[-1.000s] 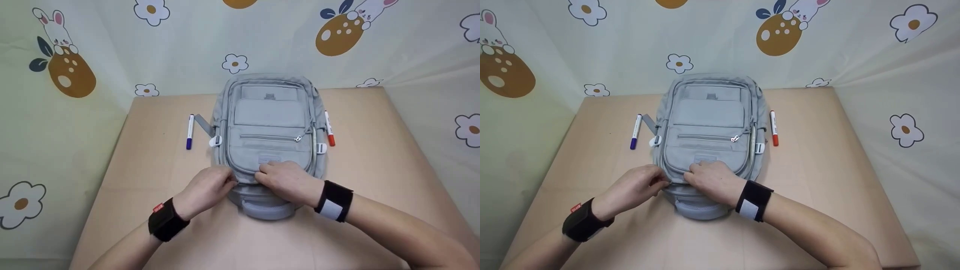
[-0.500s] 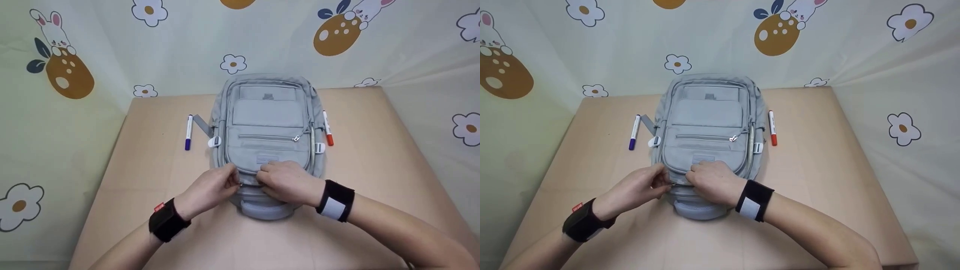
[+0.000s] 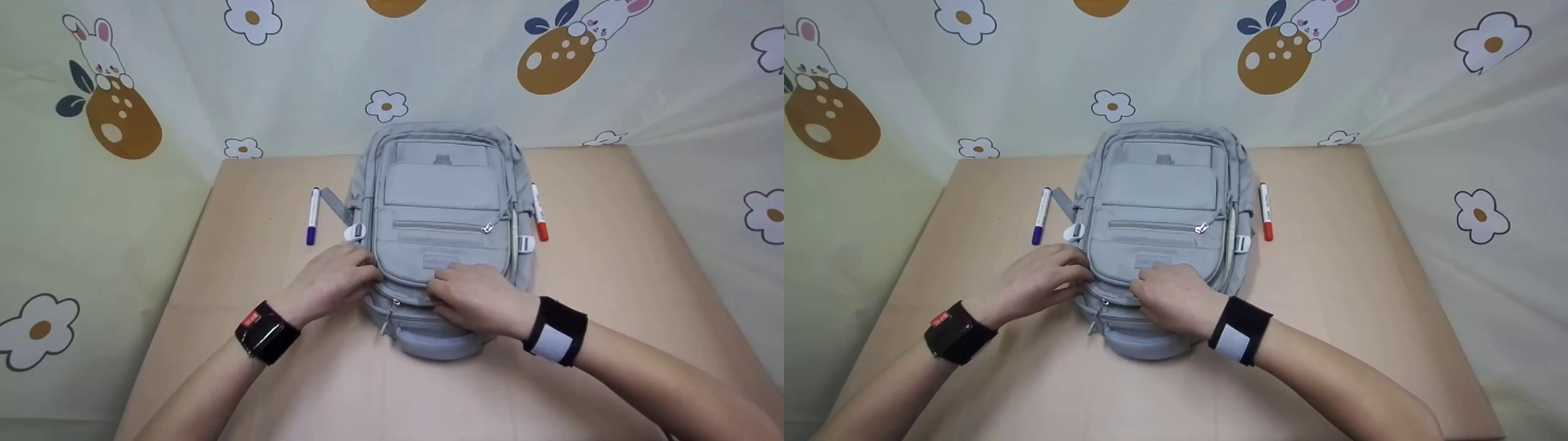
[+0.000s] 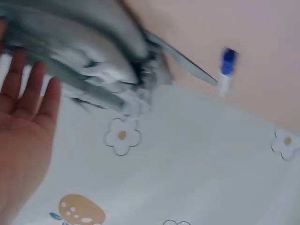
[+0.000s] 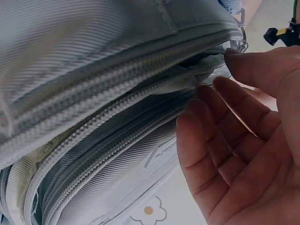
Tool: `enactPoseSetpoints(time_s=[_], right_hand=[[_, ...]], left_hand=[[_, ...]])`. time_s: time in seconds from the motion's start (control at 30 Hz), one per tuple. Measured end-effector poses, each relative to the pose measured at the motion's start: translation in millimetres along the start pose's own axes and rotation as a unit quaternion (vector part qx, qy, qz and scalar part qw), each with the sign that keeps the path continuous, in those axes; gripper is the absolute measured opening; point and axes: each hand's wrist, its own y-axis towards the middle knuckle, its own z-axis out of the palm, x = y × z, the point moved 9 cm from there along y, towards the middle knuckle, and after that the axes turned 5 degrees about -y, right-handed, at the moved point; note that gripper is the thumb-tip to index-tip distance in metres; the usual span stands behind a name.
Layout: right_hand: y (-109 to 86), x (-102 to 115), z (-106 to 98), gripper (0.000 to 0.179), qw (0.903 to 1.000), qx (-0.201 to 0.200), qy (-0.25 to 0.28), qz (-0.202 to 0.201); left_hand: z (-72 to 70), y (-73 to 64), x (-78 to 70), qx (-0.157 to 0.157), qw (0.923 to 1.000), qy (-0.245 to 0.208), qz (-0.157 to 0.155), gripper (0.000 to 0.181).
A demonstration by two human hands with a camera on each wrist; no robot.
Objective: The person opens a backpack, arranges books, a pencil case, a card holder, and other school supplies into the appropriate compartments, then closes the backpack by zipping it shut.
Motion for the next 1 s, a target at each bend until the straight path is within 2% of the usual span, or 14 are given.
enactPoseSetpoints(time_s=[0.07,0.17,0.27,0.33,0.47,0.53,0.7,0.8,0.87,1.0], right_hand=[[0.1,1,0,0.013,1.0,-0.003,0.0,0.0],[4.4,5,-3,0.01,0.9998,-0.017,-0.002,-0.01],[14.5,20,-8,0.008,0.9988,-0.023,-0.012,-0.041],[22.2,33,-9,0.006,0.9967,-0.02,-0.025,-0.075],[34.9,61,-5,0.008,0.9857,-0.005,-0.079,-0.149],[39.9,70,-1,0.01,0.978,-0.004,-0.117,-0.173],[48.3,76,10,0.007,0.9633,0.004,-0.187,-0.192],[49.4,76,16,0.018,0.9554,0.01,-0.211,-0.206],[49.2,75,19,0.018,0.9573,0.016,-0.198,-0.21],[48.3,67,21,0.006,0.9748,0.041,-0.101,-0.194]], left_hand=[[3.8,-1.0,2.7,0.001,0.9999,0.009,0.012,0.015],[6.5,-1.9,4.8,0.004,0.9999,0.008,0.013,0.013],[6.1,-1.7,5.7,0.008,0.9999,-0.001,0.009,0.012],[4.7,-2.2,6.6,0.009,0.9999,-0.013,0.003,0.014],[2.8,-3.3,9.4,0.008,0.9992,-0.036,-0.015,0.016],[2.4,-3.7,10.1,0.007,0.9987,-0.046,-0.022,0.016],[3.1,-3.1,10.2,0.008,0.9978,-0.061,-0.025,0.017],[2.9,-3.2,9.8,0.002,0.9982,-0.059,-0.014,0.016],[2.1,-3.2,9.1,-0.006,0.9986,-0.052,-0.001,0.015],[1.7,-3.6,7.9,-0.018,0.9988,-0.044,0.015,0.015]])
